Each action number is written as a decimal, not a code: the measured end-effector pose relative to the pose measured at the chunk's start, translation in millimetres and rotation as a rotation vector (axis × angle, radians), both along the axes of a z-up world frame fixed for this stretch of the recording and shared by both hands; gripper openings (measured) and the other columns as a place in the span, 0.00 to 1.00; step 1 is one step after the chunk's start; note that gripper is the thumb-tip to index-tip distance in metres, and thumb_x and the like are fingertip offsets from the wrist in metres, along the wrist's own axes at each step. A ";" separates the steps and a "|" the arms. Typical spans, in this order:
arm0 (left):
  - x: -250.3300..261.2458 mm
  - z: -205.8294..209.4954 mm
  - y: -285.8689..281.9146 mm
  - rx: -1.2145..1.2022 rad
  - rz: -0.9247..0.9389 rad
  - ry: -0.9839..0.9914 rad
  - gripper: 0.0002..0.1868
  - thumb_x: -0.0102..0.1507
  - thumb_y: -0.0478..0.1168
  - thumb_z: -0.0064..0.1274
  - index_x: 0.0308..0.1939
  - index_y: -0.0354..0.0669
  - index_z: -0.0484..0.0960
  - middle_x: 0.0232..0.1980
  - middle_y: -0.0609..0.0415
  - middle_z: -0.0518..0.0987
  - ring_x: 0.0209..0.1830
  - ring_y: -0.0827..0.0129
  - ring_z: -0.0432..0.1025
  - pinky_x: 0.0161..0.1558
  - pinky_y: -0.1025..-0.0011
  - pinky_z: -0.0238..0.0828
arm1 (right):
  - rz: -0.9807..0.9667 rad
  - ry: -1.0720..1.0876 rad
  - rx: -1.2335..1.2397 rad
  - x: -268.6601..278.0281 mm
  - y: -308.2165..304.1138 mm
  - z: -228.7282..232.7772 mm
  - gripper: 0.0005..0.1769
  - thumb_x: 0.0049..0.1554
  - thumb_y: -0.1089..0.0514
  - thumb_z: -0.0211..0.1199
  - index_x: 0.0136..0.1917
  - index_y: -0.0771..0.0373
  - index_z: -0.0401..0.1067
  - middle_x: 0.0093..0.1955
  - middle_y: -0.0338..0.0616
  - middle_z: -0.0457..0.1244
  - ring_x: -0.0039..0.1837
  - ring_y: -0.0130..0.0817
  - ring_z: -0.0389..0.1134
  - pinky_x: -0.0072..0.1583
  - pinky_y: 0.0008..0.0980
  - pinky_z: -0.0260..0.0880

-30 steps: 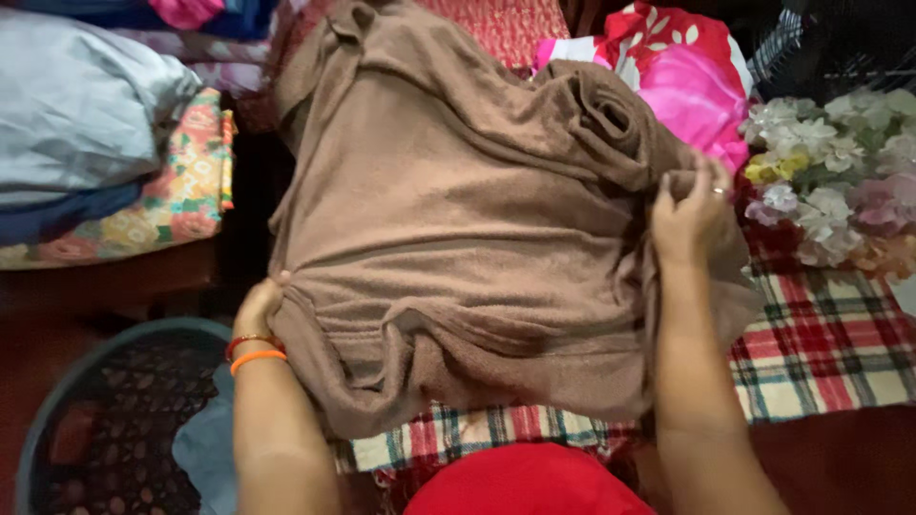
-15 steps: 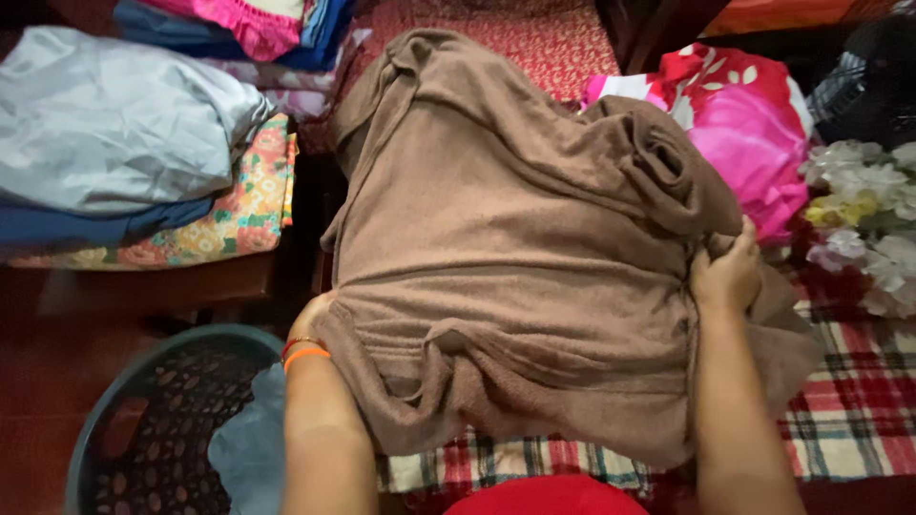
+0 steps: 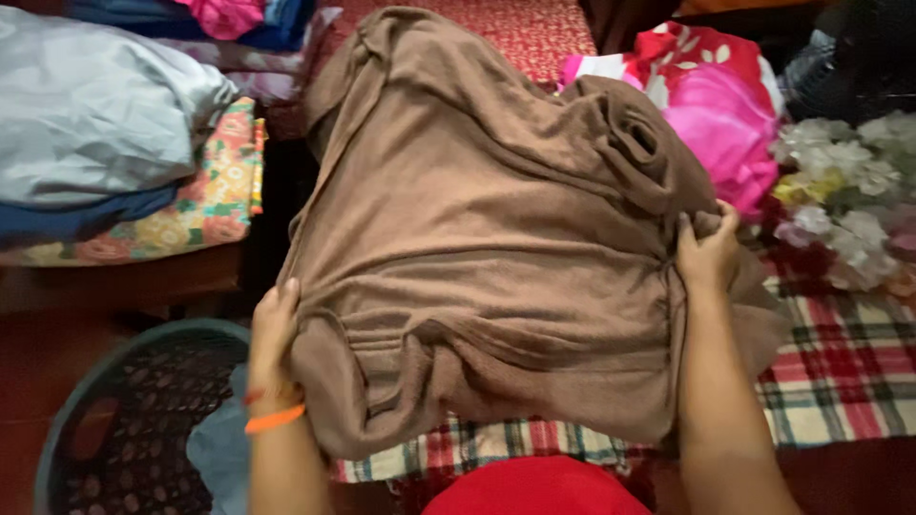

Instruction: The person unfolds a brown blanket on a plaid-covered surface, then repeatedly folds and refolds it by hand. The person smooths and adjusts the blanket multiple times but does not complete a final fold or place it in a storage location.

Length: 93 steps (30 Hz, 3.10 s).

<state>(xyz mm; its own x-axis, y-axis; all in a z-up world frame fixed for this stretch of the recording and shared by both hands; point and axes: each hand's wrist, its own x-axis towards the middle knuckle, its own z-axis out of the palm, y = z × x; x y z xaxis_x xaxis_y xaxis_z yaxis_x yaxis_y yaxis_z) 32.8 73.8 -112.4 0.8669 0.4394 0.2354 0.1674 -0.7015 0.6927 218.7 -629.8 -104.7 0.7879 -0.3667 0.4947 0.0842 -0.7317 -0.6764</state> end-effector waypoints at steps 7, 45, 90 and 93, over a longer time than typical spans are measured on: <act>-111.8 84.5 24.3 -0.044 -0.009 -0.259 0.19 0.74 0.36 0.39 0.63 0.30 0.79 0.56 0.51 0.80 0.51 0.71 0.72 0.52 0.72 0.68 | 0.073 -0.023 0.059 5.4 -41.3 37.5 0.20 0.66 0.48 0.71 0.60 0.64 0.71 0.51 0.52 0.70 0.53 0.49 0.72 0.57 0.43 0.71; -57.0 152.4 -251.0 0.433 -0.647 0.318 0.18 0.50 0.41 0.60 0.44 0.47 0.84 0.38 0.42 0.83 0.38 0.46 0.79 0.40 0.52 0.76 | 0.502 0.558 -0.484 -72.6 110.7 88.9 0.24 0.55 0.45 0.65 0.61 0.57 0.74 0.56 0.59 0.66 0.58 0.57 0.68 0.58 0.49 0.68; 89.9 38.2 -249.9 0.214 -0.280 -0.163 0.14 0.59 0.48 0.63 0.46 0.51 0.87 0.55 0.53 0.79 0.56 0.52 0.71 0.57 0.56 0.69 | 0.546 -0.348 0.404 206.9 -19.2 113.3 0.20 0.61 0.71 0.63 0.65 0.65 0.68 0.56 0.40 0.65 0.56 0.27 0.66 0.56 0.27 0.72; 90.4 37.3 -249.3 0.204 -0.279 -0.134 0.14 0.60 0.48 0.63 0.47 0.51 0.87 0.56 0.52 0.79 0.57 0.52 0.70 0.57 0.56 0.69 | 0.615 -0.084 0.430 143.7 -4.2 128.0 0.14 0.62 0.64 0.69 0.60 0.63 0.72 0.52 0.37 0.67 0.52 0.26 0.67 0.53 0.25 0.71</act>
<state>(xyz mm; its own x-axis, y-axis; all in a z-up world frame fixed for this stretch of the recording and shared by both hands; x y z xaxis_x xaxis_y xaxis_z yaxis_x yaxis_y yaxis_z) 123.1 -175.5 -75.1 0.9022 0.1227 0.4134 -0.1327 -0.8331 0.5370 362.4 -634.0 23.3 0.8786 -0.0478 0.4751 0.4563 -0.2094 -0.8648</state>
